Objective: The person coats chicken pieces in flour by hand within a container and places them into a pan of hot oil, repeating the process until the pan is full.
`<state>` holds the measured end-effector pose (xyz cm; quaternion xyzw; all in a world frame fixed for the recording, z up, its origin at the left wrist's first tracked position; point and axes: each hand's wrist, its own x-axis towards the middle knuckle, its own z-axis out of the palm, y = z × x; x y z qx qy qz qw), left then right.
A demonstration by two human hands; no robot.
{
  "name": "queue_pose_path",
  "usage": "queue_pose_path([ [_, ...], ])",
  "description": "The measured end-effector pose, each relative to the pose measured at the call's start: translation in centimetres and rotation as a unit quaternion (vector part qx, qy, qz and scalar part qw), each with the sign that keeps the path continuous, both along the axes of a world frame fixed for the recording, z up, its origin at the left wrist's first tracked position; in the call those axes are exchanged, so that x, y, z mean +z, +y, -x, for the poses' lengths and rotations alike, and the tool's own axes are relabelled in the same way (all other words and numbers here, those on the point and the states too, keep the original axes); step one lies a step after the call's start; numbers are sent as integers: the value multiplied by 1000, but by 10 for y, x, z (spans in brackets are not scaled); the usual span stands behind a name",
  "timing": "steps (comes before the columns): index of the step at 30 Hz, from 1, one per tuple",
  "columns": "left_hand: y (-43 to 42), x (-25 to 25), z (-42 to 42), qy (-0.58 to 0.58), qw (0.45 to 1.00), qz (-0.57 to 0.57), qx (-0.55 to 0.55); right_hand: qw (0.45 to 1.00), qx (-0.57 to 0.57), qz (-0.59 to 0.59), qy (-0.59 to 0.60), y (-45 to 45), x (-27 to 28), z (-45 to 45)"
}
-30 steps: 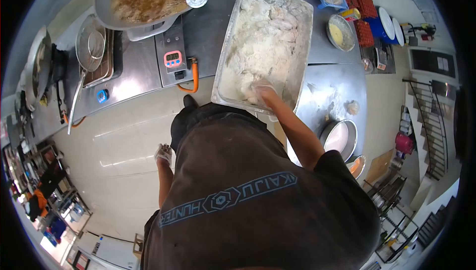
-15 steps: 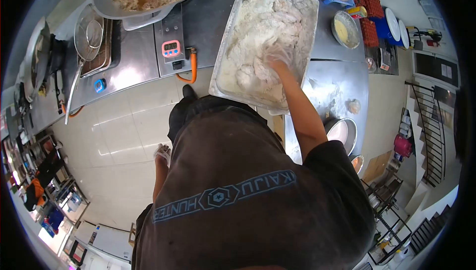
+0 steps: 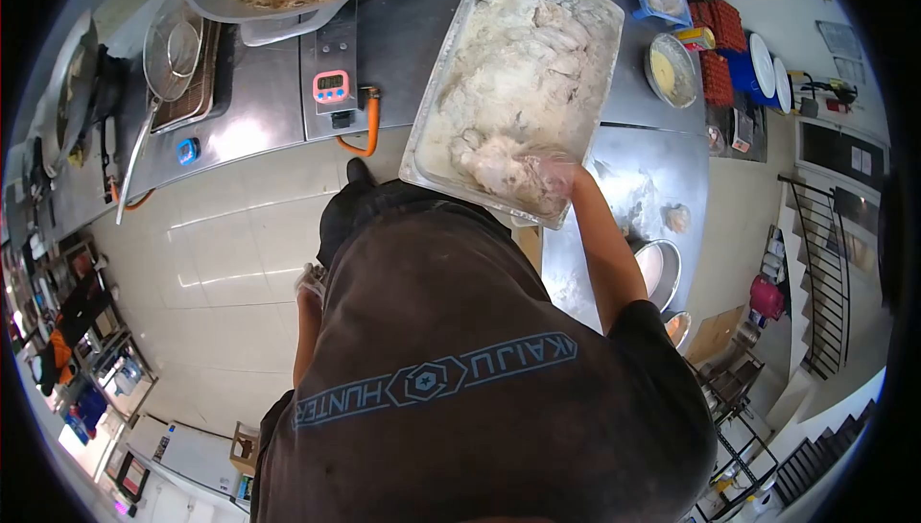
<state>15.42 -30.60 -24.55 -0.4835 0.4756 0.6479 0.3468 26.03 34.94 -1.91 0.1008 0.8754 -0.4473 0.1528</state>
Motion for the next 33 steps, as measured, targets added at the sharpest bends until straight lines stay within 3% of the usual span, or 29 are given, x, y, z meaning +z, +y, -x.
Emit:
queue_pose_path([
  [2, -17, -30, -6, -8, 1000, 15, 3, 990, 50, -69, 114, 9, 2, -11],
  [4, -19, -29, -8, -5, 999, 33, 4, 980, -148, 126, 41, 11, -19, -24],
  [6, -8, 1, -4, 9, 999, 54, -4, 993, 3, -98, -60, -5, -33, -21],
  [7, -10, -3, -1, 6, 999, 49, -2, 968, 79, -209, -110, -10, -41, -19],
  [9, -19, -16, 2, -1, 999, 40, 1, 994, -77, 83, -2, -21, -87, -32],
  [10, -19, -17, 4, 3, 999, 37, 5, 980, -113, -73, -144, -52, -54, -1],
  [11, -17, -18, 7, 7, 999, 36, 8, 922, -144, -223, -280, -71, -31, 17],
  [15, 4, 2, 22, 16, 999, 43, -4, 896, 131, -343, -250, -61, -7, 19],
  [16, 4, 3, 25, 16, 1000, 20, -5, 967, 43, -199, -155, -46, -31, -4],
  [17, 2, 1, 29, 16, 1000, -3, -5, 996, -46, -47, -53, -20, -76, -41],
  [18, 1, -1, 33, 16, 1000, -26, -2, 984, -130, 106, 53, -7, -99, -58],
  [20, -4, -7, 42, -2, 1000, -9, 11, 954, -292, 29, -54, -19, -2, -25],
  [22, -5, -3, 49, -33, 999, 13, 8, 955, -293, 43, -23, 6, -7, -41],
  [25, -27, -23, 61, -4, 1000, 5, 2, 983, -174, -39, 51, 55, -67, -77],
  [27, -40, -22, 72, 8, 999, 11, -34, 976, -165, -134, -46, 50, -57, -69],
  [29, -42, -8, 89, 10, 999, 28, 21, 915, -134, -324, -199, 46, -62, -57],
  [33, -60, 4, 122, 42, 999, 22, 6, 885, -180, -389, -179, 5, -26, -22],
])
